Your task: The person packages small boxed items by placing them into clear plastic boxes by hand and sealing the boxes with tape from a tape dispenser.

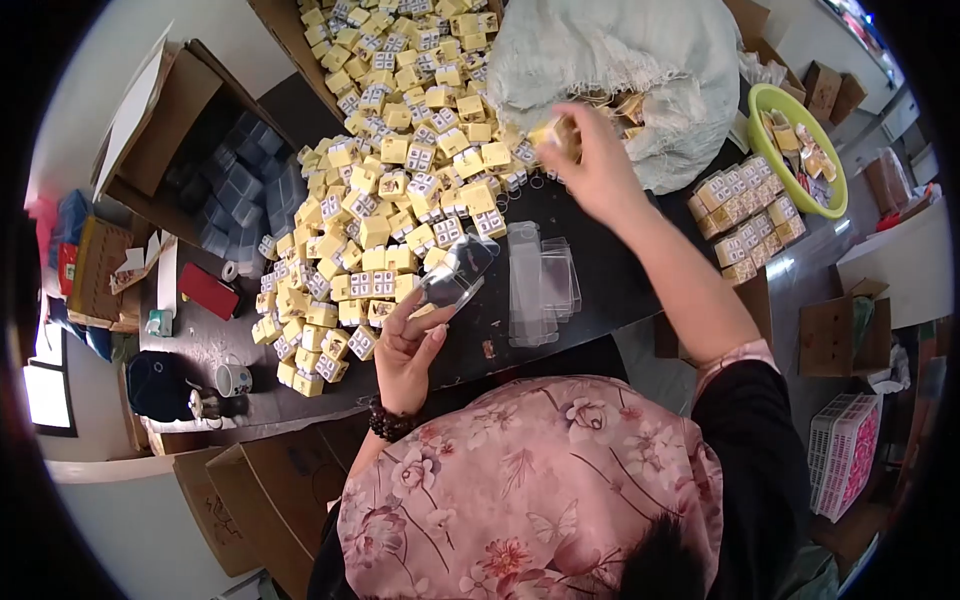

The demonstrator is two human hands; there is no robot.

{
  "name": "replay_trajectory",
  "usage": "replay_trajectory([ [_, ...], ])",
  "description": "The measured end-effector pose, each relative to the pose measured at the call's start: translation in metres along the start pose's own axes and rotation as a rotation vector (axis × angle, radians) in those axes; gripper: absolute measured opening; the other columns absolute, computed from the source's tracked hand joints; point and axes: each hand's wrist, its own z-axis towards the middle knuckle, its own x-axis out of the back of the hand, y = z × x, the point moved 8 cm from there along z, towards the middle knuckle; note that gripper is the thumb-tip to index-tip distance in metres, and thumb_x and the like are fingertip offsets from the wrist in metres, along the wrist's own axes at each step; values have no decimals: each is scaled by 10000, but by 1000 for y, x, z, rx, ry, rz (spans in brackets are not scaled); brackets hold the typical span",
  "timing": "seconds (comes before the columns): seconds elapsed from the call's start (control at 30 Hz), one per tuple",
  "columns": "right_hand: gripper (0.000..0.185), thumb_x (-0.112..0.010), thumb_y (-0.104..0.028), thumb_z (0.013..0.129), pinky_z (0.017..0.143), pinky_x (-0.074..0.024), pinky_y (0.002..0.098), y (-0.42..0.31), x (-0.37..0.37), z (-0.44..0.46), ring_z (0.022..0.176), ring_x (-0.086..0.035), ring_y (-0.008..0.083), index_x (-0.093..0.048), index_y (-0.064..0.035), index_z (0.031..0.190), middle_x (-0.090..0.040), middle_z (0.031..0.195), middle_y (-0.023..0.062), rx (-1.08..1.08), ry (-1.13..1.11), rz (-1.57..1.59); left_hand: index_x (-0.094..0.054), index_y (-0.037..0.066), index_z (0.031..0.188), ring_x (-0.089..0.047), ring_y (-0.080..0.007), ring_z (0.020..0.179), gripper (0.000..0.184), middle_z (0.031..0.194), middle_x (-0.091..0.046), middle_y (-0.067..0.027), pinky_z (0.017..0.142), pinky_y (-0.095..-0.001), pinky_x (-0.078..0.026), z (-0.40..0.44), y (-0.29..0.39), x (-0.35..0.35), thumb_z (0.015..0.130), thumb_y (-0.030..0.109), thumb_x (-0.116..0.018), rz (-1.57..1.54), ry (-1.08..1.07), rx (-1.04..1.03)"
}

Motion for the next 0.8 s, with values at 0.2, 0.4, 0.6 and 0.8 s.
replay_trajectory([
  [0.2, 401, -657, -153, 908, 788, -502, 261, -50, -56, -114, 960, -577, 112, -522, -59, 1274, -603, 1085, 53, -192, -150, 711, -377, -25, 1380, -608, -120, 1045, 524, 1104, -677, -126, 892, -233, -452, -7, 11, -28, 907, -7, -601, 4, -47, -94],
  [0.4, 439, -659, -165, 907, 778, -505, 267, -70, -56, -124, 978, -581, 109, -522, -66, 1312, -617, 1151, 57, -134, -285, 560, -398, -76, 1332, -619, -121, 997, 450, 1109, -669, -131, 857, -248, -501, -26, 21, -34, 912, -55, -558, 118, -72, -223],
  [0.6, 418, -622, -113, 925, 842, -498, 261, -74, -59, -130, 1062, -567, 116, -507, -29, 1319, -597, 1204, 91, -229, -236, 821, -345, -46, 1369, -613, -155, 1043, 513, 1107, -666, -141, 893, -264, -479, -31, 37, -36, 904, -60, -564, 329, -118, -303],
  [0.8, 389, -591, -104, 940, 906, -477, 280, -78, -68, -141, 1121, -571, 170, -506, -2, 1306, -585, 1224, 117, -265, -221, 879, -360, -7, 1352, -614, -160, 1008, 499, 1055, -661, -131, 873, -270, -484, -35, 47, -45, 898, -81, -555, 361, -112, -393],
])
